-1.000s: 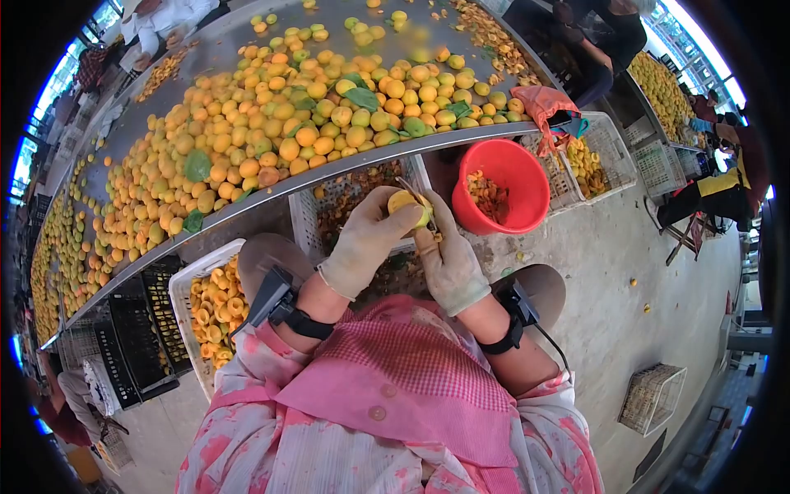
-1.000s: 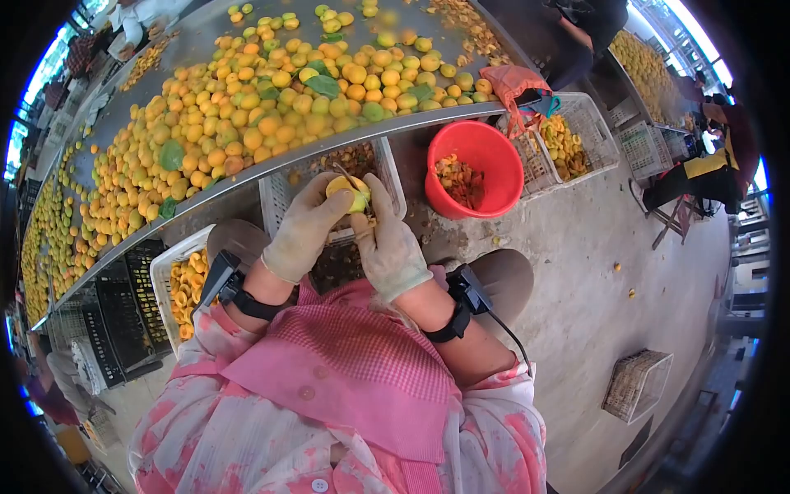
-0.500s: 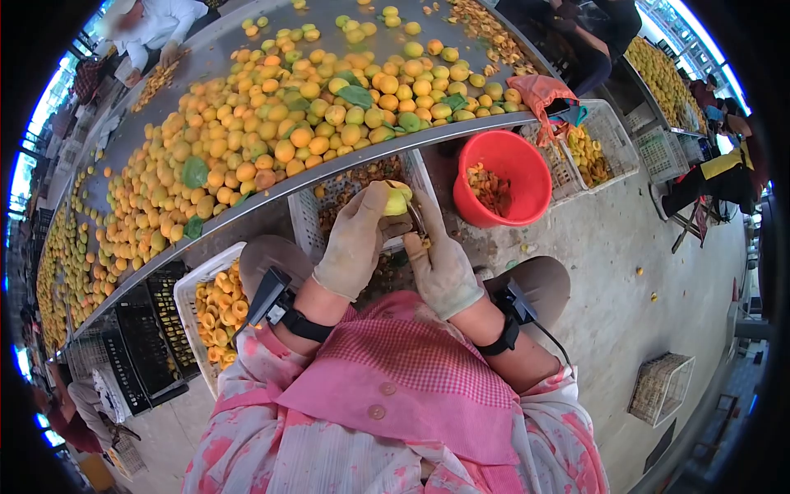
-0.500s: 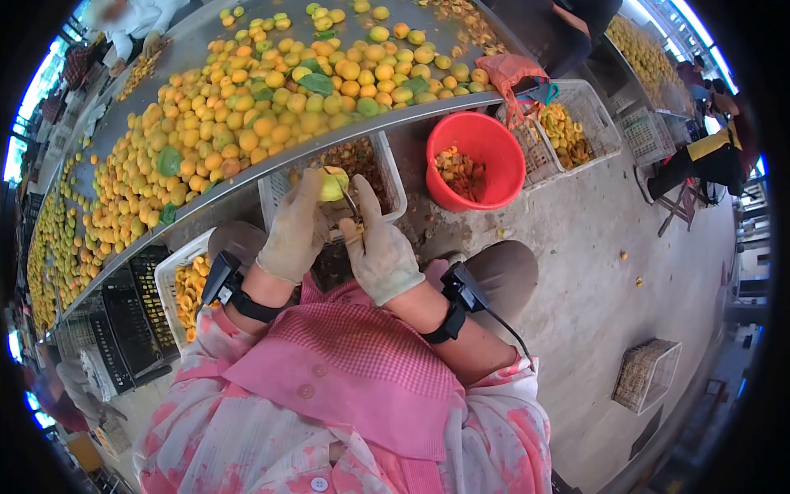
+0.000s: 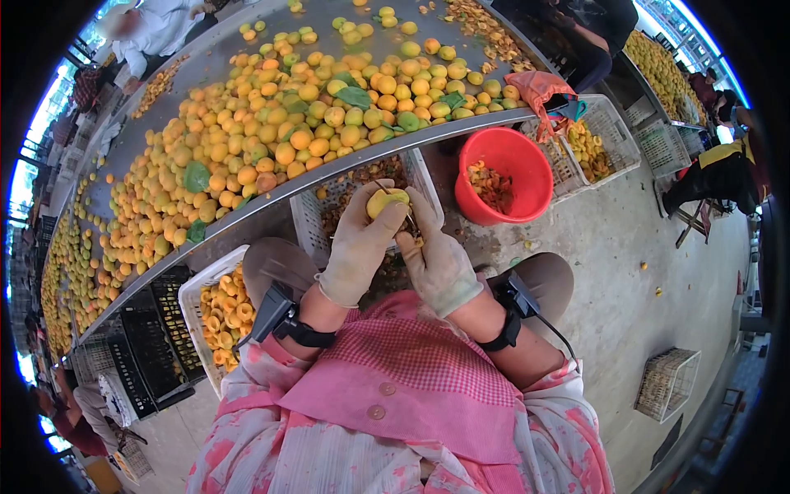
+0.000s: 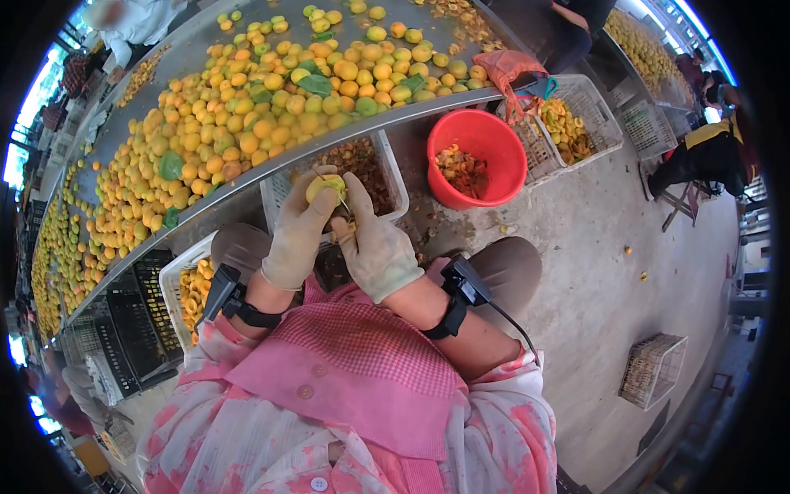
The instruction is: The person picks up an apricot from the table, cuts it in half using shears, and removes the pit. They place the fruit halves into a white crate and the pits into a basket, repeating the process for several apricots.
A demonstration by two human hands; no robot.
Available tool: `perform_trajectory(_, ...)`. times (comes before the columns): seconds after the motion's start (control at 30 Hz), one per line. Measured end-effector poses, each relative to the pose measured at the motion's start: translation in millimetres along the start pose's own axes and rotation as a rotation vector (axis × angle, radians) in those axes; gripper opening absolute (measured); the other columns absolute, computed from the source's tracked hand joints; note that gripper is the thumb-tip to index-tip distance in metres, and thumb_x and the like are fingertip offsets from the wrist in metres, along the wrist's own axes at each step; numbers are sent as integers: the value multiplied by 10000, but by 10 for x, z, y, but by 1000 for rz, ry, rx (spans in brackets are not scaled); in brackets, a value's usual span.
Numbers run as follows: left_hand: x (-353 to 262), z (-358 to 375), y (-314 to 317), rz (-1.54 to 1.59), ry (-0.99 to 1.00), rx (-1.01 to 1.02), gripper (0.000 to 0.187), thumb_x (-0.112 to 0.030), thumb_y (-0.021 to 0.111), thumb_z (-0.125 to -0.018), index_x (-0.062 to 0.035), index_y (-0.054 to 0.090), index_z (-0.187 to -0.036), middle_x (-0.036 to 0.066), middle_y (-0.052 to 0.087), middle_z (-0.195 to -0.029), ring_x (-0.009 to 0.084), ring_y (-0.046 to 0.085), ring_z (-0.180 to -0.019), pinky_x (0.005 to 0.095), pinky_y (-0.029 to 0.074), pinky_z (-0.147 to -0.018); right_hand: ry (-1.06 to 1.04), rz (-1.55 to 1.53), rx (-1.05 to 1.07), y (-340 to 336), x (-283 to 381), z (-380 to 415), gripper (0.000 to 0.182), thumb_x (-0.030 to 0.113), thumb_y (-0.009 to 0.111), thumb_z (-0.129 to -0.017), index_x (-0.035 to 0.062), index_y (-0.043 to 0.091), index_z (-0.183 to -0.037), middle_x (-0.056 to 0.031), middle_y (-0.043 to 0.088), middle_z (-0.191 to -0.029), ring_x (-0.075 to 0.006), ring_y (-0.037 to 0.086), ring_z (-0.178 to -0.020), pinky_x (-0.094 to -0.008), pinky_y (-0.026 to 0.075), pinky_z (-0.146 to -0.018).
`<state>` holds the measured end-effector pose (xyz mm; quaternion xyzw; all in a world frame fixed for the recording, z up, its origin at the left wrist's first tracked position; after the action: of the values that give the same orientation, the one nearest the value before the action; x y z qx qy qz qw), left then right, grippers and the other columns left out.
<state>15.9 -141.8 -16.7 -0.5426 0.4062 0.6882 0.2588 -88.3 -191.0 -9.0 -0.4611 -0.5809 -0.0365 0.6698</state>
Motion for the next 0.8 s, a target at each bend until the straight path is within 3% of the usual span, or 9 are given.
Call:
perform_trajectory(0.07,18,14,-54,-87,40,-23,338,-325,559,-1001,-28,585,-1159,13,594,-1025,90,542,-953,254,454,-870,-10,-23,-6,15,30,-1,642,305,503,-983,102,204,-1514,-287,658,-853,-483,635,-772,-534,507,-658)
perform_trajectory(0.13,-159,71,-3,-335,307,30,333,-318,552,-1005,-20,573,-1153,17,590,-1033,98,536,-965,255,444,-862,-13,-67,-12,25,40,-7,640,309,498,-985,90,205,-1511,-288,658,-866,-489,633,-790,-539,505,-677)
perform_trajectory(0.37,-49,28,22,-236,208,56,360,-334,519,-1022,-17,570,-1185,22,600,-1059,101,524,-986,257,429,-875,1,-58,5,19,64,-31,636,309,490,-985,71,214,-1506,-297,655,-891,-489,633,-831,-539,502,-712)
perform_trajectory(0.43,148,-5,-37,27,1,-9,371,-339,501,-1028,-16,569,-1196,27,602,-1076,106,527,-990,259,431,-874,17,-71,-1,17,55,-41,626,310,482,-988,71,222,-1505,-300,653,-893,-488,635,-832,-531,505,-722)
perform_trajectory(0.47,178,-4,-48,25,1,-7,371,-339,501,-1028,-16,569,-1196,27,602,-1076,106,527,-990,259,431,-874,17,-73,-4,17,62,-43,626,310,482,-988,71,222,-1505,-300,653,-893,-488,635,-832,-531,505,-722)
perform_trajectory(0.53,-52,41,-7,-363,308,4,379,-349,500,-1030,-15,568,-1197,27,598,-1086,112,529,-1002,262,433,-882,69,-84,8,35,24,-48,606,298,481,-990,69,245,-1499,-292,656,-898,-480,639,-851,-511,507,-742)
perform_trajectory(0.63,-42,54,1,-401,279,46,408,-376,519,-1022,-11,565,-1198,34,595,-1092,116,527,-1013,267,438,-887,-65,-202,-94,11,67,-37,592,287,485,-990,59,267,-1490,-281,661,-920,-471,640,-878,-495,506,-754)
perform_trajectory(0.77,-145,81,77,-517,388,48,396,-359,529,-1019,-5,559,-1195,38,596,-1073,117,524,-1009,273,438,-889,72,-392,-10,32,-24,-39,582,282,488,-990,54,284,-1485,-272,660,-961,-467,638,-906,-477,506,-769)
perform_trajectory(0.8,-64,38,22,-294,243,34,386,-347,552,-1004,-3,564,-1178,40,596,-1056,114,525,-985,271,445,-867,55,-316,-9,-8,8,-22,582,283,489,-991,56,285,-1485,-269,659,-966,-465,640,-900,-469,508,-767)
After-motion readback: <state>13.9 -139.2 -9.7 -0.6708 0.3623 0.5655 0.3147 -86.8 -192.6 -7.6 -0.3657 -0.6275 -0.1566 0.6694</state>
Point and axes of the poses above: each hand's wrist, its own z-axis away from the middle knuckle, its own y-axis out of the palm, x = y × z, the point moved 10 cm from there along -z, towards the middle knuckle
